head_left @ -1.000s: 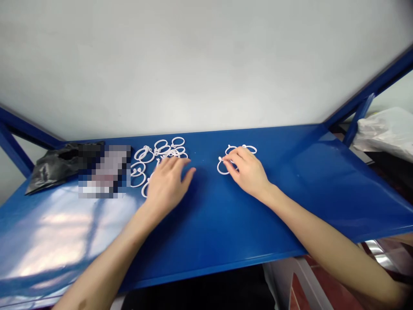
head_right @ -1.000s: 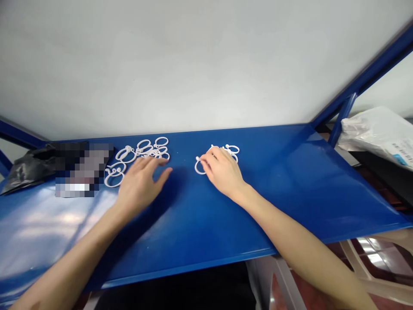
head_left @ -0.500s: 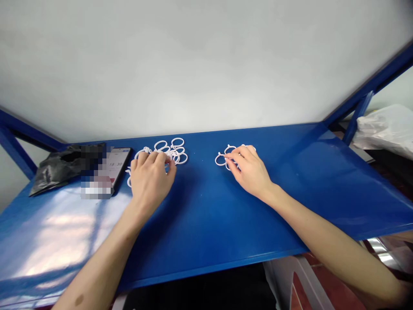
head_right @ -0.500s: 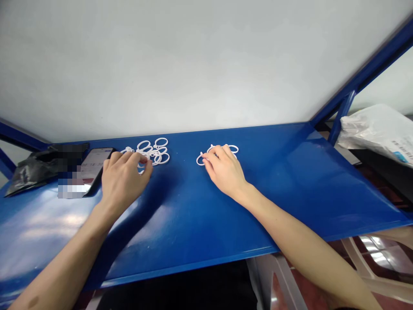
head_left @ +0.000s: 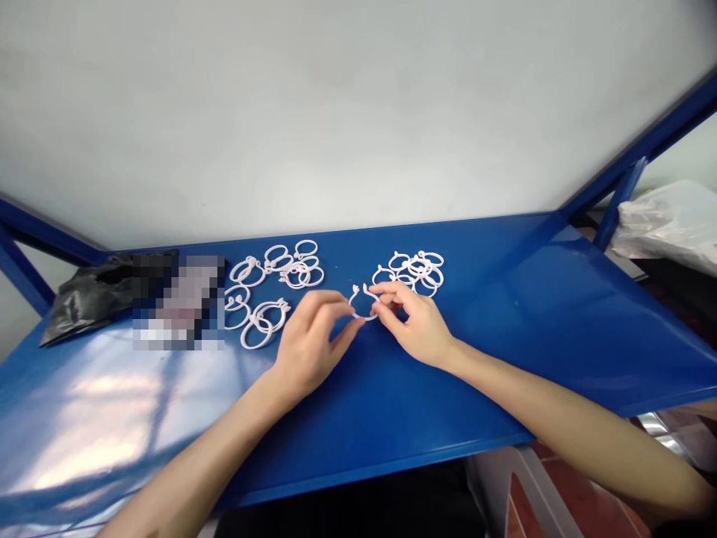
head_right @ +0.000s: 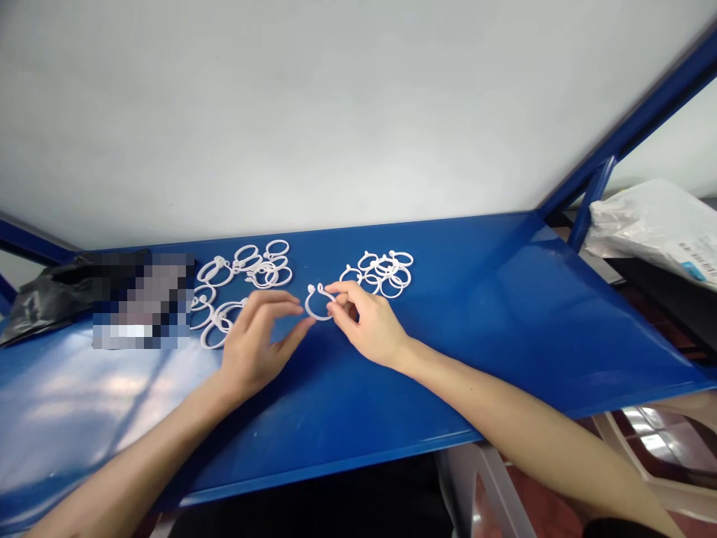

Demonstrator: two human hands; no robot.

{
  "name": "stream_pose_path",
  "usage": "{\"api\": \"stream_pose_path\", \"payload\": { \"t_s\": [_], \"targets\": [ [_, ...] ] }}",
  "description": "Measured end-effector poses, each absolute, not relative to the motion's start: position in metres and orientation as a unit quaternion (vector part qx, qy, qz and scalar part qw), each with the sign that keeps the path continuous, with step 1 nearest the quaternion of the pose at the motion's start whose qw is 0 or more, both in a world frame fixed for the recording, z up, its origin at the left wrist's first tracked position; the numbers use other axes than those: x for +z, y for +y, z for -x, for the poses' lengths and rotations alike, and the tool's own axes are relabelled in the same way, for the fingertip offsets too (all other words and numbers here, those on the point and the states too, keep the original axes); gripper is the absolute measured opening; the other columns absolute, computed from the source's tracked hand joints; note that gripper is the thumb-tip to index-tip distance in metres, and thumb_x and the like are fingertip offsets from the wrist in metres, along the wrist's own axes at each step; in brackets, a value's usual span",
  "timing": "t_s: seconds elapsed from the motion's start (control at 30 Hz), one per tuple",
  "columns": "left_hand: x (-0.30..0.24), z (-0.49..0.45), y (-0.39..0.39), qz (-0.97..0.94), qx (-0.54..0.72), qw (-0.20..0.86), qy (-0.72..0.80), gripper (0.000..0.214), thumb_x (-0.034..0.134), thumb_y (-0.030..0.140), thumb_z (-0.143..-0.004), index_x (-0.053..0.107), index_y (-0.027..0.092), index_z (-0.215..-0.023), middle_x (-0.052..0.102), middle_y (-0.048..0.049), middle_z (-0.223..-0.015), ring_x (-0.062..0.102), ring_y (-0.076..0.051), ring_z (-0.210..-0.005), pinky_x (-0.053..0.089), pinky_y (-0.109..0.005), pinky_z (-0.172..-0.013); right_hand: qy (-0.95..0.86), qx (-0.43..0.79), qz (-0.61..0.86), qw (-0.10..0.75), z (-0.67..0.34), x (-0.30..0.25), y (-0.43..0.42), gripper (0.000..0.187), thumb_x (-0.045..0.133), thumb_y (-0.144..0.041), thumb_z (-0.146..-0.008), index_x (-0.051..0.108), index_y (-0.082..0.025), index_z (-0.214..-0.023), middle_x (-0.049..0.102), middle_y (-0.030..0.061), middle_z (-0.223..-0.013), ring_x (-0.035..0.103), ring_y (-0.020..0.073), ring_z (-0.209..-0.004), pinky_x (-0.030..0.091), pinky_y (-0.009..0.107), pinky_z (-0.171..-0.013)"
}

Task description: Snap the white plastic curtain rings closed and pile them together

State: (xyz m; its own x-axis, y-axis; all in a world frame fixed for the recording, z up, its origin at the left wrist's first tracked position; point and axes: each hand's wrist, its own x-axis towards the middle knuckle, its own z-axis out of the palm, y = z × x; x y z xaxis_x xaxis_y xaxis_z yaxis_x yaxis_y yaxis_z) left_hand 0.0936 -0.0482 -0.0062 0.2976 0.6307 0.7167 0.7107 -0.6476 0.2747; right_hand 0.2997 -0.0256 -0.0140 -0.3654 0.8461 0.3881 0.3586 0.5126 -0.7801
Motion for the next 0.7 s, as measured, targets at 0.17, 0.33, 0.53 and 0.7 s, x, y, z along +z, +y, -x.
{"api": "stream_pose_path", "payload": {
  "t_s": [0.17, 0.33, 0.53, 0.7],
  "targets": [
    [-0.004, -0.093, -0.045, 0.710, -0.395, -0.211, -0.543, 0.021, 0.060, 0.038, -0.097, 0.070, 0.020, -0.102, 0.077, -0.0028, -0.089, 0.069, -0.015, -0.070, 0.055, -0.026, -0.065, -0.795, 0.290, 0.364, 0.389, -0.299, -0.016, -0.028, 0.020, 0.053, -0.028, -0.103, 0.062, -0.023, -0.120, 0.076, 0.0025, -0.096, 0.073, 0.0163, -0.085, 0.058, 0.029, -0.073],
    [-0.004, -0.096, -0.048, 0.679, -0.416, -0.297, -0.528, 0.021, 0.061, 0.036, -0.095, 0.075, 0.021, -0.090, 0.079, -0.0024, -0.089, 0.074, -0.018, -0.078, 0.058, -0.029, -0.074, -0.839, 0.230, 0.310, 0.384, -0.301, -0.016, -0.031, 0.019, 0.051, -0.024, -0.104, 0.066, -0.023, -0.115, 0.076, 0.0042, -0.102, 0.072, 0.0176, -0.091, 0.060, 0.033, -0.081],
    [-0.011, -0.095, -0.051, 0.733, -0.415, -0.225, -0.490, 0.016, 0.060, 0.023, -0.094, 0.074, 0.022, -0.086, 0.077, -0.0008, -0.080, 0.072, -0.016, -0.071, 0.057, -0.026, -0.069, -0.887, 0.163, 0.260, 0.346, -0.305, -0.014, -0.034, 0.023, 0.045, -0.020, -0.106, 0.067, -0.020, -0.114, 0.075, 0.0061, -0.094, 0.068, 0.0177, -0.083, 0.059, 0.033, -0.074],
    [-0.014, -0.092, -0.042, 0.793, -0.379, -0.157, -0.451, 0.014, 0.059, 0.025, -0.097, 0.071, 0.022, -0.094, 0.075, -0.0016, -0.086, 0.071, -0.016, -0.077, 0.056, -0.026, -0.071, -0.902, 0.105, 0.262, 0.327, -0.303, -0.010, -0.029, 0.024, 0.044, -0.020, -0.106, 0.068, -0.018, -0.112, 0.075, 0.0073, -0.093, 0.068, 0.0194, -0.081, 0.057, 0.033, -0.071]
  ]
}}
